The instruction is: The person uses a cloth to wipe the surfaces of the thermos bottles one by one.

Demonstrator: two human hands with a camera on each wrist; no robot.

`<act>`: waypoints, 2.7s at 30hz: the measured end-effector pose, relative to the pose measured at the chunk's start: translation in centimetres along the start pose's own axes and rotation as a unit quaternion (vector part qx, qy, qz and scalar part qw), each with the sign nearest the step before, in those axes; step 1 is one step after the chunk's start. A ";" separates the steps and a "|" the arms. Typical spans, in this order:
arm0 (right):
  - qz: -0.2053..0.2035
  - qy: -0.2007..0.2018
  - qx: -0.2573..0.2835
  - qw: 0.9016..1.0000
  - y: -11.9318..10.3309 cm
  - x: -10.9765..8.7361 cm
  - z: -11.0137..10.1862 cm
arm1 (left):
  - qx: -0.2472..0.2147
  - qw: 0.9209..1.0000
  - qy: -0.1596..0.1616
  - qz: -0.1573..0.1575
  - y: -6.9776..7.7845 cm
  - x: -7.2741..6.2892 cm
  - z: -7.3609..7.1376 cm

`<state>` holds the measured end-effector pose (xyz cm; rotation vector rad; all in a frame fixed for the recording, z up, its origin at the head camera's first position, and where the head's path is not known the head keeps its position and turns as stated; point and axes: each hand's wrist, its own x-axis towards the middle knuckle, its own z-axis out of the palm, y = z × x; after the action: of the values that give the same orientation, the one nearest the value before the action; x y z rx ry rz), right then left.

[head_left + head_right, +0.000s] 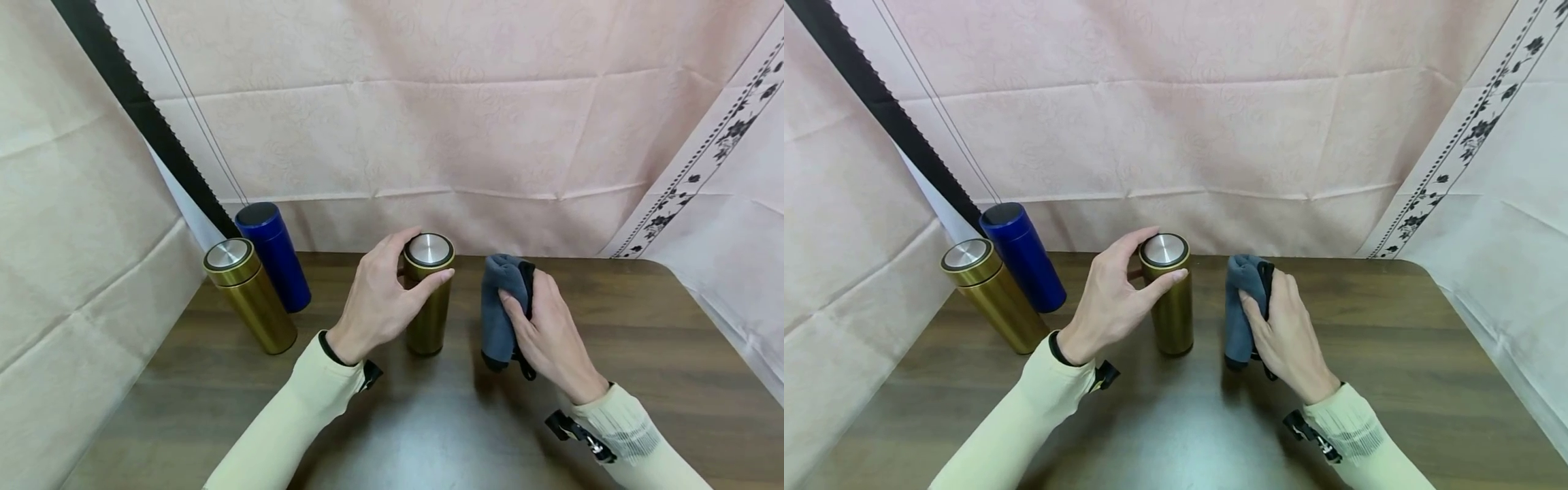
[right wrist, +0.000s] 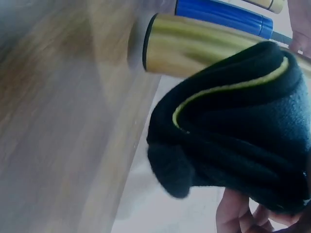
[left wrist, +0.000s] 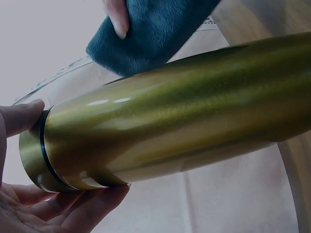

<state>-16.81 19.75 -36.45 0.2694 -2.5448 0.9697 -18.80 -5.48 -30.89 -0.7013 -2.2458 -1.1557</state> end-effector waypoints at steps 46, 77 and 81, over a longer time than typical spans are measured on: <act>-0.023 -0.008 0.122 0.992 0.4 1.1 4.1 | -0.029 0.996 -0.084 0.027 -2.3 1.3 0.1; -0.251 -0.090 0.053 0.962 0.0 1.0 2.7 | -0.010 0.999 -0.044 0.006 -2.0 1.1 0.1; -0.263 -0.100 0.027 0.959 0.1 0.9 2.8 | -0.012 0.999 -0.044 0.004 -1.9 1.2 0.0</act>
<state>-18.52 17.93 -37.97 1.0462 -2.4135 0.8298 -20.88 -6.19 -31.23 -0.7850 -2.3037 -1.1698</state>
